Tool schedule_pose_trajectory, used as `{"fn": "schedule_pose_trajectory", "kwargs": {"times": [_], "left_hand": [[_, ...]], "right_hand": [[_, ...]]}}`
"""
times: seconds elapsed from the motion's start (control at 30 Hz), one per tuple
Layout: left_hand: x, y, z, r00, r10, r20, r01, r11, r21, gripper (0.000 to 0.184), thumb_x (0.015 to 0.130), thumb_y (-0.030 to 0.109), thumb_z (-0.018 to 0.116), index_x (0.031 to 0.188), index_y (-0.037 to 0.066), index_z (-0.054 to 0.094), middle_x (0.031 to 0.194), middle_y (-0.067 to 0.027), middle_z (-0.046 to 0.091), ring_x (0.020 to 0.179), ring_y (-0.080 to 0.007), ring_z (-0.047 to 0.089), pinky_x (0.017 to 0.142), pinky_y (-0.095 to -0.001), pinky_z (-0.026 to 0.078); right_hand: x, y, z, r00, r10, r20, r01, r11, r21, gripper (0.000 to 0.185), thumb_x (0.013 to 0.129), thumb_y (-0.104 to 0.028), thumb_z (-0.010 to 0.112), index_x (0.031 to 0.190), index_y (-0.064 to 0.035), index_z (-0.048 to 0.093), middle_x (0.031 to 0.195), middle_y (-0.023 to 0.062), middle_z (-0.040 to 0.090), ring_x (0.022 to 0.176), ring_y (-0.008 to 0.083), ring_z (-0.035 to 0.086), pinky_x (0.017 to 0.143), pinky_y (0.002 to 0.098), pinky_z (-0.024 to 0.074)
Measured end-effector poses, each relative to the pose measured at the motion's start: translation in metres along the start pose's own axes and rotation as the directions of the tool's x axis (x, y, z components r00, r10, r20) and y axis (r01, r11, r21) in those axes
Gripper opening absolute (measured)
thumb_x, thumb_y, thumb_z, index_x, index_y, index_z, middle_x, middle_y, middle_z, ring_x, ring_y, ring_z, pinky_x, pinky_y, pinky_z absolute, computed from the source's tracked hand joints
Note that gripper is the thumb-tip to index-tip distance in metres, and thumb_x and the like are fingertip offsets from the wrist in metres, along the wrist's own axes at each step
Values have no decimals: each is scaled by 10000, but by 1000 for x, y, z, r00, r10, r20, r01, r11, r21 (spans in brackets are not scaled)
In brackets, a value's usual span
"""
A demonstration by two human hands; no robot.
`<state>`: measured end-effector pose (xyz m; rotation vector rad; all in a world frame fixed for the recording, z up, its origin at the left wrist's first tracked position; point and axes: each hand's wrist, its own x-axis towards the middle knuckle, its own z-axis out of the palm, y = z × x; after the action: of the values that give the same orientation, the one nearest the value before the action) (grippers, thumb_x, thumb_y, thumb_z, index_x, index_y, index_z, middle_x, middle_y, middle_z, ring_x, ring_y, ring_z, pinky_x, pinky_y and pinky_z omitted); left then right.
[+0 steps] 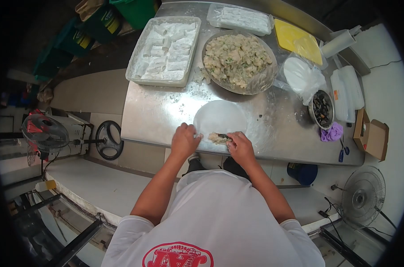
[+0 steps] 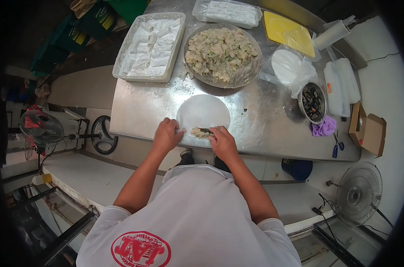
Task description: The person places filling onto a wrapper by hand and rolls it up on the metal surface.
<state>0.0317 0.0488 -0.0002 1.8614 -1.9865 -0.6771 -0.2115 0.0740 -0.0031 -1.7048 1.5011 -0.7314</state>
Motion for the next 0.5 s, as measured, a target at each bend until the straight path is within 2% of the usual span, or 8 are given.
{"fn": "schedule_pose_trajectory", "kwargs": {"times": [0.03, 0.1, 0.13, 0.17, 0.23, 0.27, 0.37, 0.5], "left_hand": [[2, 0, 6, 1000, -1, -2, 1, 1000, -1, 257, 802, 197, 780, 868, 6, 621, 914, -187, 619, 852, -370, 612, 757, -476, 515], [6, 5, 10, 1000, -2, 8, 5, 930, -366, 186, 794, 109, 750, 850, 8, 605, 866, -180, 611, 808, -350, 611, 735, -451, 511], [4, 11, 10, 996, -71, 47, 85, 867, -491, 159, 797, 42, 715, 895, 6, 595, 869, -152, 628, 783, -272, 621, 728, -388, 514], [1, 17, 9, 996, -70, 48, 85, 867, -490, 159, 797, 42, 715, 895, 6, 595, 869, -152, 628, 783, -272, 621, 728, -388, 514], [-2, 28, 9, 977, -36, 208, 171, 711, -682, 220, 831, 45, 708, 1010, 18, 582, 906, -64, 624, 785, -123, 588, 721, -282, 503], [-1, 28, 19, 988, 39, 151, 75, 734, -675, 337, 856, 50, 707, 1164, 16, 575, 924, -29, 627, 800, -89, 578, 725, -267, 501], [8, 43, 14, 969, 3, 247, 166, 733, -660, 410, 862, 54, 708, 1249, 16, 577, 932, -40, 635, 798, -96, 578, 733, -270, 504], [15, 38, 11, 950, 27, 312, 191, 741, -644, 430, 870, 44, 693, 1286, 19, 589, 953, -54, 653, 818, -98, 595, 737, -276, 508]], "right_hand": [[2, 2, 4, 996, -84, -22, 82, 994, -72, 268, 847, -8, 695, 1114, 4, 680, 1047, 146, 661, 944, 314, 666, 857, 394, 551], [5, 4, 6, 984, -172, -37, 165, 976, -144, 266, 846, -2, 690, 1112, -2, 681, 1048, 147, 660, 951, 318, 665, 855, 392, 551], [5, 3, 5, 986, -163, -19, 159, 980, -123, 262, 845, 3, 687, 1106, -9, 682, 1050, 147, 659, 953, 322, 664, 853, 396, 552], [5, 2, 4, 988, -152, -2, 151, 983, -102, 258, 843, 7, 683, 1101, -15, 683, 1051, 146, 659, 954, 325, 663, 851, 399, 553], [6, 5, 5, 984, -176, 2, 176, 979, -100, 261, 842, 9, 682, 1101, -16, 683, 1050, 146, 659, 957, 326, 663, 852, 400, 554], [6, 6, 5, 979, -202, 10, 202, 975, -98, 263, 840, 10, 681, 1102, -17, 683, 1049, 146, 659, 960, 327, 662, 854, 401, 554], [6, 3, 4, 981, -195, 8, 195, 977, -89, 282, 834, 17, 677, 1114, -15, 677, 1045, 149, 656, 963, 335, 661, 852, 405, 554], [6, -1, 3, 990, -140, 14, 141, 983, -115, 272, 832, 33, 659, 1101, -10, 669, 1027, 156, 656, 953, 343, 663, 843, 409, 558]]}}
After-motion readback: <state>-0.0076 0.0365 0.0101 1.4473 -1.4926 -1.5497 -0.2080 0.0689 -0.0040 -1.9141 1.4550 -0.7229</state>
